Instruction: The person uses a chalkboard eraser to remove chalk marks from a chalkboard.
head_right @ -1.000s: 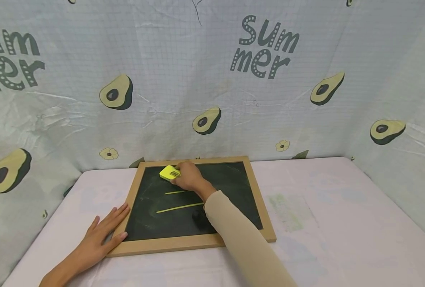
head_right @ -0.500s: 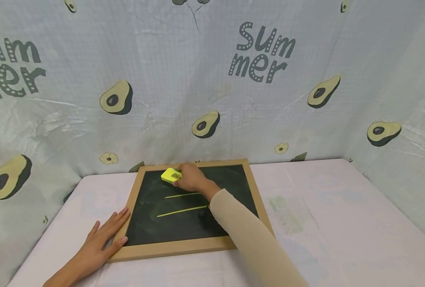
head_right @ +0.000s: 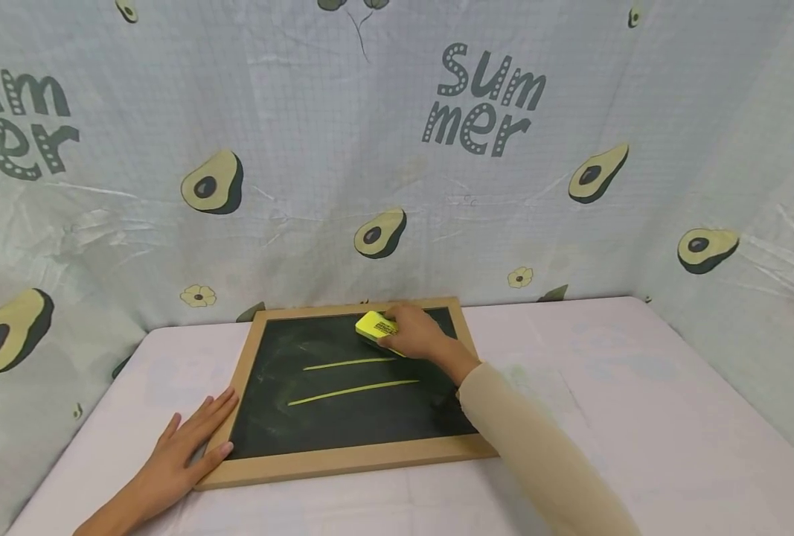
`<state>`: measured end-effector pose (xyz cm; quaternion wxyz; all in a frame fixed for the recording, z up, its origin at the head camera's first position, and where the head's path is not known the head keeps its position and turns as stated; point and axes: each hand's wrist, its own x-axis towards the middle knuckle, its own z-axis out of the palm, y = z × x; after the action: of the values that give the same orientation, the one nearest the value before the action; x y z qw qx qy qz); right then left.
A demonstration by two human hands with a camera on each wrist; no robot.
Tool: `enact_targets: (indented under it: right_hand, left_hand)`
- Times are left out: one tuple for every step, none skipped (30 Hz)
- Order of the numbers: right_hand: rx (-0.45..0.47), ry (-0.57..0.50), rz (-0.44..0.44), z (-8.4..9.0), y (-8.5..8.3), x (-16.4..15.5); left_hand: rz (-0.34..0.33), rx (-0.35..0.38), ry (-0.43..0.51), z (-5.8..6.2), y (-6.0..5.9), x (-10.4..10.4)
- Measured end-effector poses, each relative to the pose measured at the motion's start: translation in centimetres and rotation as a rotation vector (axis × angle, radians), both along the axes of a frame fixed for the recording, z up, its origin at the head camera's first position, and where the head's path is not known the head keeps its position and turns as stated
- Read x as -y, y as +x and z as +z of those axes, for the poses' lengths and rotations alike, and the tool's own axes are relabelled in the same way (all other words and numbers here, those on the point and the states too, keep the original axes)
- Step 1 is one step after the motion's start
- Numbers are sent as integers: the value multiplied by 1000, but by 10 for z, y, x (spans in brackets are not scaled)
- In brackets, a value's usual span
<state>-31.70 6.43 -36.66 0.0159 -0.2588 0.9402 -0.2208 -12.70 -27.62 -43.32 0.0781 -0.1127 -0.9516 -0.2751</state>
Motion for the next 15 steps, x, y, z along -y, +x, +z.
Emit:
enact_targets:
  right_hand:
    - [-3,6,-5,0,2,-6]
    - [-5,6,-9,1,4,-12]
    - [-8,-3,-10,1,5,-18]
    - [-6,-19,-11,2,6,-24]
    - [-6,-36,-13,2,7,-30]
    - [-5,-48,-19,1,8,-36]
    - [-2,-55,-27,0,8,-41]
    - [1,-56,-36,-1,9,-45]
    - [0,-49,-47,-3,9,-50]
    - [3,-43,-59,-5,9,-53]
    - [4,-36,-70,-8,9,-56]
    - [2,-36,-75,-10,10,-57]
    - [-3,-38,-73,-12,10,-59]
    - [-13,-43,-71,-14,10,-60]
    - [-22,-56,-69,-15,10,-60]
  left_hand:
    - [-2,-1,1,0,0,0]
    - [-3,-5,-2,0,0,0]
    - [-4,-7,-2,0,0,0]
    - [-4,-6,-5,0,0,0]
    - [-3,-5,-8,0,0,0]
    - [-2,-4,-10,0,-1,0]
    - [0,-1,-12,0,-1,0]
    - [2,3,-15,0,-1,-1]
    - [4,10,-18,0,-2,-1]
    - [4,13,-19,0,-2,0]
    - [3,14,-18,-1,-2,0]
    - [3,15,-16,-1,-2,0]
    - [2,16,-14,-1,-2,0]
    - [1,15,-13,-1,-2,1]
    - [1,14,-13,-2,-2,1]
